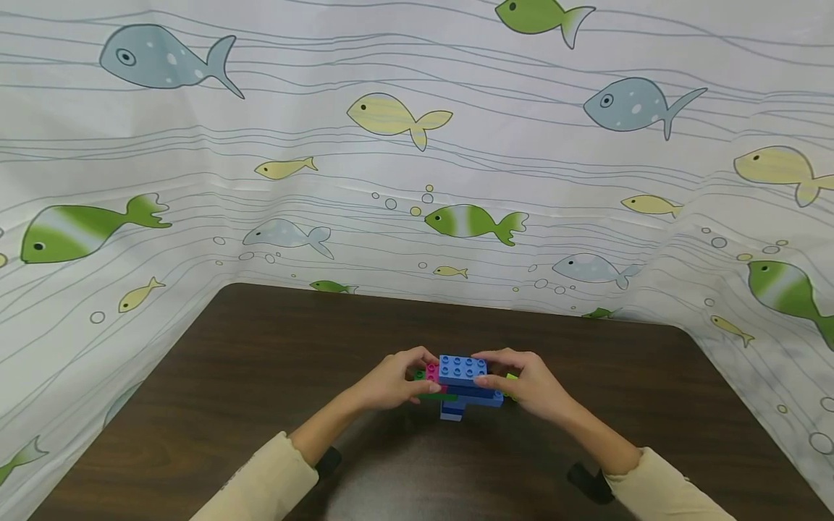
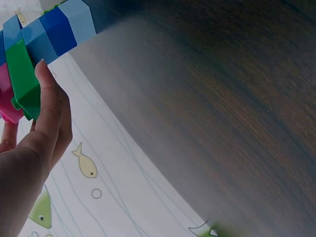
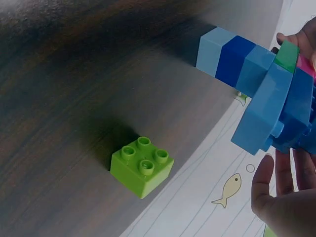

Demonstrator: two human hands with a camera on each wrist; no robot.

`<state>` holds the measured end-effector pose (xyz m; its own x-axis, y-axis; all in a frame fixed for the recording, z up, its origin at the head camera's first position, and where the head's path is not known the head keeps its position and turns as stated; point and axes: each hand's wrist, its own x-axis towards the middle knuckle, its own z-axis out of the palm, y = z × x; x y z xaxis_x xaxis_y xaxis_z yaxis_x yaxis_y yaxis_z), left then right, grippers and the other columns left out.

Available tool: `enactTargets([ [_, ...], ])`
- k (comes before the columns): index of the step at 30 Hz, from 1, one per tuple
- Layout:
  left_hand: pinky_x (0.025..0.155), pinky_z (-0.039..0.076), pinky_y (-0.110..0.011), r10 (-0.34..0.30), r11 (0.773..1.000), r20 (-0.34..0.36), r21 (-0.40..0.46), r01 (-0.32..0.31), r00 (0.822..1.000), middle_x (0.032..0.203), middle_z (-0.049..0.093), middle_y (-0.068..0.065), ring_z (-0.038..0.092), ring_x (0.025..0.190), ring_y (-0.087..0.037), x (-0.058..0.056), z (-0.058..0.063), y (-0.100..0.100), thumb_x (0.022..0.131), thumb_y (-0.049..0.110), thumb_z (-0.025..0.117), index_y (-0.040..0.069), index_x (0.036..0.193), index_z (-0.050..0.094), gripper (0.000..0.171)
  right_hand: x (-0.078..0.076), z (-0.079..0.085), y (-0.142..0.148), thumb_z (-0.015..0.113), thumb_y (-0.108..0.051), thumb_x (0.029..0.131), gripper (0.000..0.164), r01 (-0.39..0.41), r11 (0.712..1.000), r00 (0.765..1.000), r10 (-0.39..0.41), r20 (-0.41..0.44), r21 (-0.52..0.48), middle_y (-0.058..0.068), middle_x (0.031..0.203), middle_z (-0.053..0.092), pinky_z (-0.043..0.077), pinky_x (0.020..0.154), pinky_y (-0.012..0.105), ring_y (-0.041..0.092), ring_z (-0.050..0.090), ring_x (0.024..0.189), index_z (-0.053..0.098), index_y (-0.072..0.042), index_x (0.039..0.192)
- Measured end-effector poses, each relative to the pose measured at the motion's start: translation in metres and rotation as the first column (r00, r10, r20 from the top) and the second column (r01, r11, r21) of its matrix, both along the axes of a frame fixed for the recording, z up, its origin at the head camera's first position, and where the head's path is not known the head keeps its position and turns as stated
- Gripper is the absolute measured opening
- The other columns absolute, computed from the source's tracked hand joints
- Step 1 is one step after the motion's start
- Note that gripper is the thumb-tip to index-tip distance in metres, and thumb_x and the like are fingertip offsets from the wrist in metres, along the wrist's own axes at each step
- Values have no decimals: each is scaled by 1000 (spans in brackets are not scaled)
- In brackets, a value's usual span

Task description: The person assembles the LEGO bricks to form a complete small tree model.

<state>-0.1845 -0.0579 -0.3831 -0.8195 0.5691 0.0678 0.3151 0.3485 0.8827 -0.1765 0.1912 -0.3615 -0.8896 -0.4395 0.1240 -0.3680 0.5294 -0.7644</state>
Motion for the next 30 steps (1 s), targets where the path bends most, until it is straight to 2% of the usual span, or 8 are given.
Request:
enactTargets([
  [4, 63, 54, -35, 5, 1000, 8, 1, -5, 1000, 108, 56, -16, 61, 83, -27, 0, 0, 0, 86, 14, 64, 2, 113, 52, 32, 0, -1, 0, 66, -28, 84, 37, -10, 1000, 1000, 10, 21, -1, 7, 104, 60, 49, 66, 27, 22, 52, 83, 62, -8, 115],
  [9, 63, 54, -35, 12, 1000, 10, -6, -12, 1000, 108, 56, -16, 60, 82, -24, 0, 1, 0, 85, 14, 65, 3, 113, 52, 32, -1, -1, 2, 63, -28, 87, 37, -39, 999, 998, 40, 47, -8, 11, 112, 60, 51, 75, 31, 24, 57, 91, 60, -7, 117],
  [15, 64, 54, -36, 9, 1000, 10, -9, -9, 1000, 108, 56, -15, 60, 83, -23, 0, 0, 0, 86, 15, 64, 3, 113, 52, 32, -2, -2, 6, 59, -28, 89, 37, -68, 998, 992, 68, 108, -6, 9, 120, 56, 48, 81, 36, 27, 52, 103, 57, -12, 122],
  [19, 65, 54, -37, 9, 1000, 9, -11, -8, 1000, 109, 57, -16, 61, 85, -25, 0, 0, 0, 86, 16, 64, 3, 113, 52, 32, -2, -3, 8, 58, -27, 90, 40, -90, 995, 984, 95, 152, -40, 12, 124, 53, 50, 80, 37, 29, 50, 104, 54, -11, 126],
  [23, 75, 52, -40, 8, 999, -38, -51, -9, 999, 111, 58, -14, 58, 95, -29, 0, 1, 0, 86, 20, 64, 5, 114, 52, 34, -2, -4, 9, 58, -25, 90, 40, -96, 992, 977, 109, 186, -78, 15, 124, 52, 51, 77, 36, 31, 50, 103, 52, -10, 127],
  [27, 86, 46, -45, 4, 996, -79, -88, -11, 997, 116, 57, -11, 53, 108, -30, -1, 2, -1, 89, 29, 60, 9, 122, 50, 40, -3, -4, 9, 59, -25, 90, 39, -94, 992, 975, 110, 192, -89, 15, 121, 53, 52, 75, 34, 31, 50, 101, 53, -10, 126],
  [30, 84, 47, -44, -8, 997, -58, -76, 4, 998, 119, 56, -10, 52, 110, -31, -1, 4, -1, 92, 33, 54, 13, 127, 46, 42, -3, -3, 8, 59, -25, 90, 38, -98, 991, 976, 114, 186, -89, 14, 119, 54, 52, 74, 33, 30, 51, 100, 54, -9, 125],
])
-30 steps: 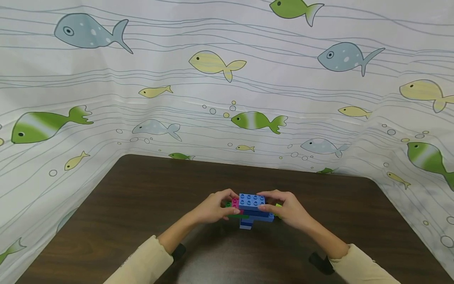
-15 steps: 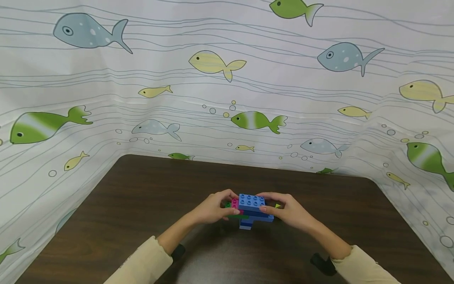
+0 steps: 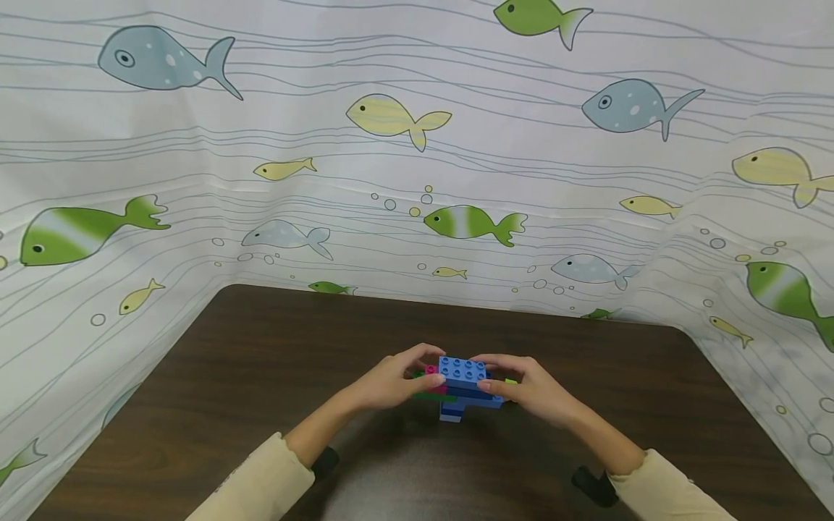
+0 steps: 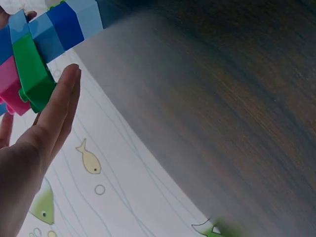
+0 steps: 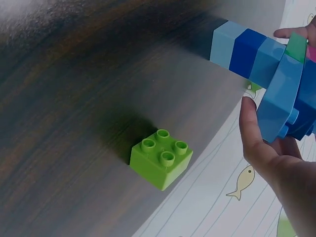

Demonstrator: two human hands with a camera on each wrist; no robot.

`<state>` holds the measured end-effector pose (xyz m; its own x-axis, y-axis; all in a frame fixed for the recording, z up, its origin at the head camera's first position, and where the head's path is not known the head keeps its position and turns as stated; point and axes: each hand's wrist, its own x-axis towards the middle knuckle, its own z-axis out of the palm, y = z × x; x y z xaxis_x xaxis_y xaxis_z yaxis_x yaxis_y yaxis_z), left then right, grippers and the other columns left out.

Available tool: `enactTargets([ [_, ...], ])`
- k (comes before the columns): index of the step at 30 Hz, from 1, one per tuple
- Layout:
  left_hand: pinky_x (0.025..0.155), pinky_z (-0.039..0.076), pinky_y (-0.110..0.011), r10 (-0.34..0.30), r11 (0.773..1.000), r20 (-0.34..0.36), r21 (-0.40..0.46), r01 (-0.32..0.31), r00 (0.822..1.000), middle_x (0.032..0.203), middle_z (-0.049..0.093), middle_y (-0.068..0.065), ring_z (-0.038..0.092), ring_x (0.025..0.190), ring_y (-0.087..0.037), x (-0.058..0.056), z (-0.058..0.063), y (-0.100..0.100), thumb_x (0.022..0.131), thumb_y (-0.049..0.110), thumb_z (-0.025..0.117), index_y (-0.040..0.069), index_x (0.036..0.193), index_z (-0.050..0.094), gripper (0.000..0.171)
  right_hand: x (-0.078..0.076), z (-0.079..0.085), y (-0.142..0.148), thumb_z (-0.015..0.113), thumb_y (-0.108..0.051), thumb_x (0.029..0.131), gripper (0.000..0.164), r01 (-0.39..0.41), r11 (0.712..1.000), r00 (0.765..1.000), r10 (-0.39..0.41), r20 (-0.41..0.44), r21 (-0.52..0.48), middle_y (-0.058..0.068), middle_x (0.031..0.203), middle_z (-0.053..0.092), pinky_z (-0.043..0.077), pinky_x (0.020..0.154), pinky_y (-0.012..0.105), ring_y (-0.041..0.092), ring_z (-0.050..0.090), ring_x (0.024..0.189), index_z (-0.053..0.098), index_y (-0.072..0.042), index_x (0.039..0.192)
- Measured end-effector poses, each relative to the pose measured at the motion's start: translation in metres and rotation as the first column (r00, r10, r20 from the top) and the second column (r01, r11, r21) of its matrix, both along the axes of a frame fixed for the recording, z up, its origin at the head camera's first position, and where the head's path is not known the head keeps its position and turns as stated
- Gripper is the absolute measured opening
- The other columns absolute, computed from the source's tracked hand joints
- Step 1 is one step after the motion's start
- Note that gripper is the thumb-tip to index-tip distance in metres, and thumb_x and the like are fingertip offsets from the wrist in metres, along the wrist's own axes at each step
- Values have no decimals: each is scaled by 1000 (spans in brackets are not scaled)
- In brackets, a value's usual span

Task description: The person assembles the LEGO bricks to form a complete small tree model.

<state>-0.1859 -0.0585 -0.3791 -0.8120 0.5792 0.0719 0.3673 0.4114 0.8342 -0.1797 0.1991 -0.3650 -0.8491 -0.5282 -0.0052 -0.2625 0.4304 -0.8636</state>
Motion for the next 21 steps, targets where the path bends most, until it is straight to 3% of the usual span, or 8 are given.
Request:
enactTargets([
  [9, 69, 53, -39, -20, 998, 52, 53, 17, 998, 114, 56, -16, 57, 98, -32, 1, 0, 0, 93, 30, 53, 12, 125, 49, 37, -3, 1, -1, 60, -24, 89, 37, -15, 1000, 999, 16, -44, 24, 12, 113, 58, 51, 72, 30, 28, 52, 94, 56, -7, 123],
  [21, 68, 54, -39, -17, 997, 38, 72, 15, 999, 110, 57, -17, 60, 88, -27, 2, -2, 0, 93, 28, 53, 7, 121, 51, 35, -2, 3, -2, 61, -25, 88, 39, 2, 999, 998, 1, -56, 41, 13, 116, 58, 50, 72, 29, 28, 52, 94, 58, -6, 121],
])
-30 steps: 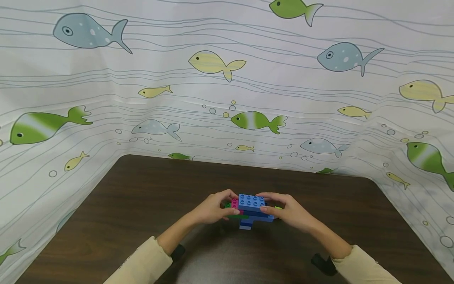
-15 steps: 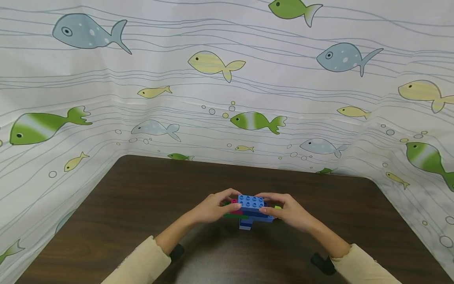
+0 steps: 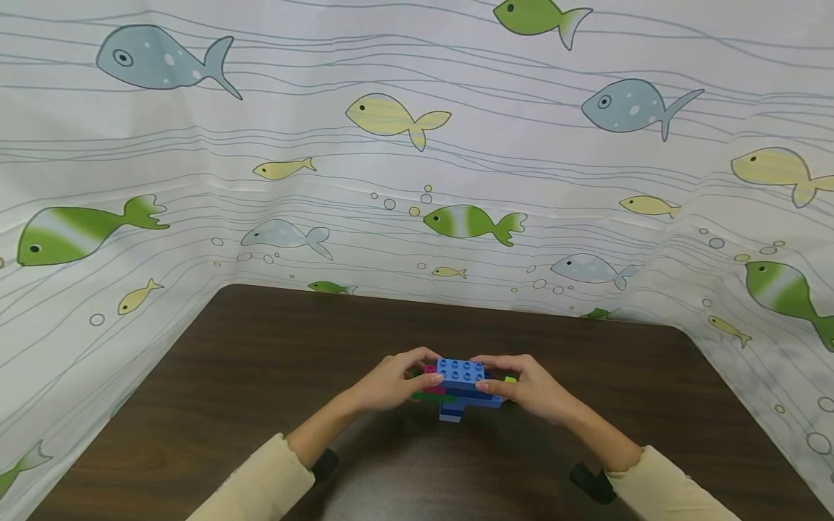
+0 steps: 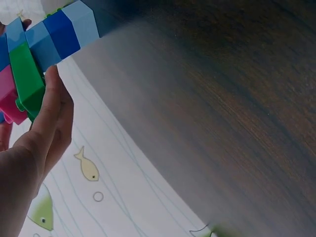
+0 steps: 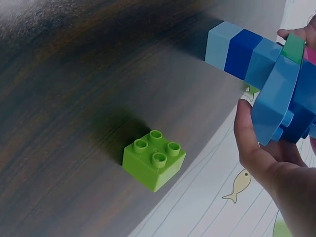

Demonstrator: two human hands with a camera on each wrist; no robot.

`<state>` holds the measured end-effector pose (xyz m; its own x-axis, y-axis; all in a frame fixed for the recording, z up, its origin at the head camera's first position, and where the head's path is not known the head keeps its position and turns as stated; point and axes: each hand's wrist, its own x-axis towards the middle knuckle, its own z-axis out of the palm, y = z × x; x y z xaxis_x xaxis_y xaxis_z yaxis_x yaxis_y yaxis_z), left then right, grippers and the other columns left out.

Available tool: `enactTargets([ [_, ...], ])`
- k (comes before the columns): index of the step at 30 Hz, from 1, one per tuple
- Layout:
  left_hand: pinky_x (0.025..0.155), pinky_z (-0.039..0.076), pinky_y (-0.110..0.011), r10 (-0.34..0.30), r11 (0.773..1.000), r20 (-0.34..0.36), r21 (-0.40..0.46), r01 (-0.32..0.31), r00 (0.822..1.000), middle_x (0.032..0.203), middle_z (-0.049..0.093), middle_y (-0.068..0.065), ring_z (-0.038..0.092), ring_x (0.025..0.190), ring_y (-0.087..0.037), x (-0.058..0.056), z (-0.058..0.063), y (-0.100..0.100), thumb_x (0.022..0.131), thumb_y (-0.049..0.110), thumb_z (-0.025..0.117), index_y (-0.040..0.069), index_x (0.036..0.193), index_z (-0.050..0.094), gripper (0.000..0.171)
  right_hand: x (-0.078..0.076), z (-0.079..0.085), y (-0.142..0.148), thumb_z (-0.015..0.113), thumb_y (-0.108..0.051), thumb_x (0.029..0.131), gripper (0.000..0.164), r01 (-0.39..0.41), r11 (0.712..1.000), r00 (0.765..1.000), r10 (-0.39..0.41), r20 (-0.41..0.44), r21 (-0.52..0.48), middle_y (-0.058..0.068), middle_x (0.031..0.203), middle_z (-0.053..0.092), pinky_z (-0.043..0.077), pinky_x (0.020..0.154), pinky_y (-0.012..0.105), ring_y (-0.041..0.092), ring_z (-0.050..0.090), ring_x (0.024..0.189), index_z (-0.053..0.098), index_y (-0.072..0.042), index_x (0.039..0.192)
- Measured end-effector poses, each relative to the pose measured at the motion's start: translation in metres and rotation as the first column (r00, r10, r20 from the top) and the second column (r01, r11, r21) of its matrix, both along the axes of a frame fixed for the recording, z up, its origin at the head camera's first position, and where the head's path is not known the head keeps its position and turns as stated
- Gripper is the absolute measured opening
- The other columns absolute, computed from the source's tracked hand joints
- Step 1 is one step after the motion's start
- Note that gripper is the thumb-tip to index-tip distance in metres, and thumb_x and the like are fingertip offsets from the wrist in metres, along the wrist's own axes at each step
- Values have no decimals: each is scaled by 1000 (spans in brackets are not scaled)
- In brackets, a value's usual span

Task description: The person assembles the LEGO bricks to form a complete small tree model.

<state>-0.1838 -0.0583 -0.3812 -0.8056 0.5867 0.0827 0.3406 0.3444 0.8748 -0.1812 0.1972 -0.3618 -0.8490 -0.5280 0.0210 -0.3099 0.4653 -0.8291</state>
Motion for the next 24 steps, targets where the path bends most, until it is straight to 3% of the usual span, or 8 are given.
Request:
enactTargets([
  [14, 66, 54, -38, -3, 1000, 6, 7, 3, 1000, 110, 56, -18, 60, 88, -27, 0, 2, 0, 93, 28, 53, 5, 120, 51, 36, 1, 1, 0, 61, -27, 88, 39, 5, 1000, 1000, -5, -2, 23, 12, 118, 58, 49, 75, 32, 28, 51, 94, 58, -10, 123],
  [24, 69, 54, -38, -3, 1000, 37, -20, 4, 999, 112, 55, -17, 58, 95, -31, 0, 4, 1, 93, 28, 53, 6, 122, 50, 37, -1, 7, 10, 55, -25, 93, 38, -74, 996, 997, 73, 34, 39, 11, 119, 55, 49, 78, 40, 28, 51, 99, 52, -11, 128],
])
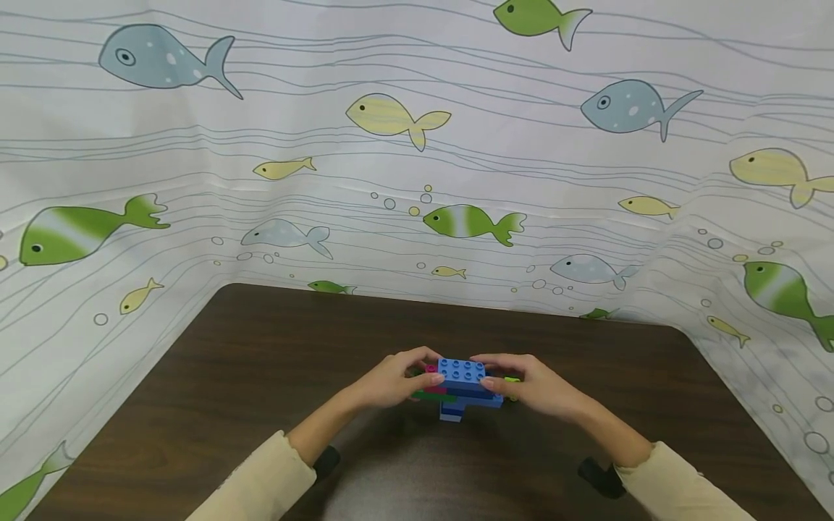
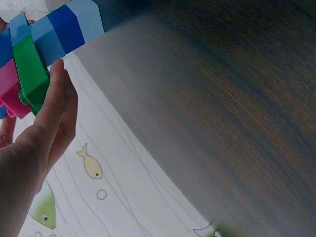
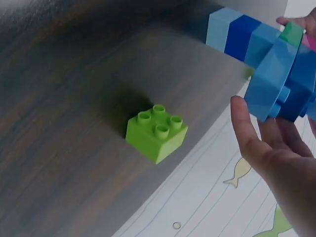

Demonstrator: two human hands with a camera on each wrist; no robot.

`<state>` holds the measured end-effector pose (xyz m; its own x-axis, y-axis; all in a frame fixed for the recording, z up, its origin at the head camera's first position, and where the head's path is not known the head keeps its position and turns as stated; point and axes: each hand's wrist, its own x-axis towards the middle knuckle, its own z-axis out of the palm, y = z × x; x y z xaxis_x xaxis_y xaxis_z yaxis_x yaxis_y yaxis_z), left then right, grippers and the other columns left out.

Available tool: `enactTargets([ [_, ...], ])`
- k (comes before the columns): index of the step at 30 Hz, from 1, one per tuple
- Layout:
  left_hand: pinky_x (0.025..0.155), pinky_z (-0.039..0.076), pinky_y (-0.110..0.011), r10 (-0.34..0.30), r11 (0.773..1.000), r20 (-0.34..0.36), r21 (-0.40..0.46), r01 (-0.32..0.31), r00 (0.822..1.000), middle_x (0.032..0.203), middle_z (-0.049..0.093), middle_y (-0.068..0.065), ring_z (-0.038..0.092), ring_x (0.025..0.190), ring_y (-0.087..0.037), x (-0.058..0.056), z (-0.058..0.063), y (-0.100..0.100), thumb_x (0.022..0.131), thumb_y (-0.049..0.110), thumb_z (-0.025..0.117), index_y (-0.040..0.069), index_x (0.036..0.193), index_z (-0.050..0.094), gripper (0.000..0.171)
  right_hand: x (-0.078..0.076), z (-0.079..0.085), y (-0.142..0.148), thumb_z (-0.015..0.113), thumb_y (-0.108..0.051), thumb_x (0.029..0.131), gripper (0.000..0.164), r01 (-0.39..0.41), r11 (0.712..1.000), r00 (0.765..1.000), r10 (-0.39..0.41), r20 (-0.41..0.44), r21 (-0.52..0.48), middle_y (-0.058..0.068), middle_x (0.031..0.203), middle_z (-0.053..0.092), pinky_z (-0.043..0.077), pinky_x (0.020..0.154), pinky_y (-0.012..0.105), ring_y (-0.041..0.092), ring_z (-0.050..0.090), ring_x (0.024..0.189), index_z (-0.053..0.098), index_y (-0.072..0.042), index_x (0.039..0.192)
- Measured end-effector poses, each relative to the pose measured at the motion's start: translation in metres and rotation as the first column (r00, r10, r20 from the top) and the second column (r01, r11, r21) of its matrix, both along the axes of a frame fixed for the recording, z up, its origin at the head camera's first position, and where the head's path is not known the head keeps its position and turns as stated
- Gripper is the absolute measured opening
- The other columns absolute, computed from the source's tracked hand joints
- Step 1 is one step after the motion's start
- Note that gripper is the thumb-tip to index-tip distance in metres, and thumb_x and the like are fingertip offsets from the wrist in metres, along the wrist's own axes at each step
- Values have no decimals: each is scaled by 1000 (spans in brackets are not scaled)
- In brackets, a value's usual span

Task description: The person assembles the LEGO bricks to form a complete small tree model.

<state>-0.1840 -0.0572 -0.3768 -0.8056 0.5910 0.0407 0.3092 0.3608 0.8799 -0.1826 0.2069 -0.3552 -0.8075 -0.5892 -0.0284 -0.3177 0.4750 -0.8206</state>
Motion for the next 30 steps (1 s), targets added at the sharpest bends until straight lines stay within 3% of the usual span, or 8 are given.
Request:
enactTargets([
  [5, 68, 54, -39, 17, 1000, 9, -5, -17, 1000, 113, 55, -17, 58, 95, -32, 0, 0, 0, 92, 29, 54, 7, 122, 50, 37, -11, 1, 15, 54, -20, 93, 34, 28, 1000, 994, -26, -104, 12, 11, 118, 58, 48, 82, 33, 30, 54, 104, 55, -8, 124],
  [8, 68, 54, -39, 20, 1000, 9, -6, -20, 1000, 113, 55, -17, 58, 94, -31, 0, 0, 0, 92, 29, 54, 7, 122, 50, 37, -19, -4, 29, 57, -12, 91, 32, 3, 1000, 991, 1, -134, 30, 16, 118, 57, 49, 82, 30, 35, 54, 106, 55, -3, 121],
  [12, 68, 54, -39, 18, 1000, 13, -3, -18, 1000, 113, 55, -17, 58, 93, -30, 0, -1, -1, 92, 29, 54, 7, 122, 50, 37, -27, -16, 45, 62, -5, 86, 35, -44, 994, 989, 58, -137, 103, 19, 122, 54, 50, 66, 23, 24, 57, 81, 56, 1, 120],
  [16, 68, 54, -40, 20, 1000, 20, -1, -20, 1000, 113, 54, -17, 58, 95, -31, 0, -1, -1, 92, 29, 55, 8, 122, 50, 37, -30, -30, 55, 65, -1, 81, 39, -46, 986, 986, 70, -149, 160, 17, 124, 52, 39, 54, 24, 20, 43, 77, 57, 1, 119],
  [20, 68, 54, -39, 19, 1000, 23, 0, -19, 1000, 113, 54, -17, 58, 95, -31, 0, -1, 0, 92, 28, 55, 8, 122, 50, 37, -32, -43, 59, 66, 4, 77, 43, -44, 983, 983, 75, -167, 180, 16, 128, 49, 43, 74, 34, 32, 42, 107, 58, -2, 119],
  [25, 67, 54, -39, 15, 1000, 28, 7, -15, 999, 113, 55, -17, 59, 93, -29, 0, -1, 1, 92, 28, 55, 8, 122, 50, 36, -33, -52, 58, 64, 8, 75, 45, -51, 979, 980, 86, -178, 196, 16, 129, 48, 36, 88, 57, 39, 38, 117, 58, -4, 119],
  [27, 68, 54, -39, 17, 1000, 31, 6, -17, 999, 113, 55, -17, 58, 93, -29, 0, -1, 1, 92, 28, 55, 8, 122, 50, 36, -33, -54, 58, 64, 9, 75, 45, -43, 978, 980, 81, -184, 202, 16, 128, 49, 36, 88, 57, 38, 40, 115, 59, -5, 118],
  [30, 68, 54, -40, 19, 1000, 33, 6, -19, 999, 112, 55, -17, 58, 93, -29, 0, -1, 2, 92, 28, 55, 8, 121, 50, 36, -34, -56, 58, 64, 10, 75, 43, -22, 976, 976, 67, -207, 215, 14, 122, 53, 43, 82, 47, 34, 45, 109, 60, -5, 116],
])
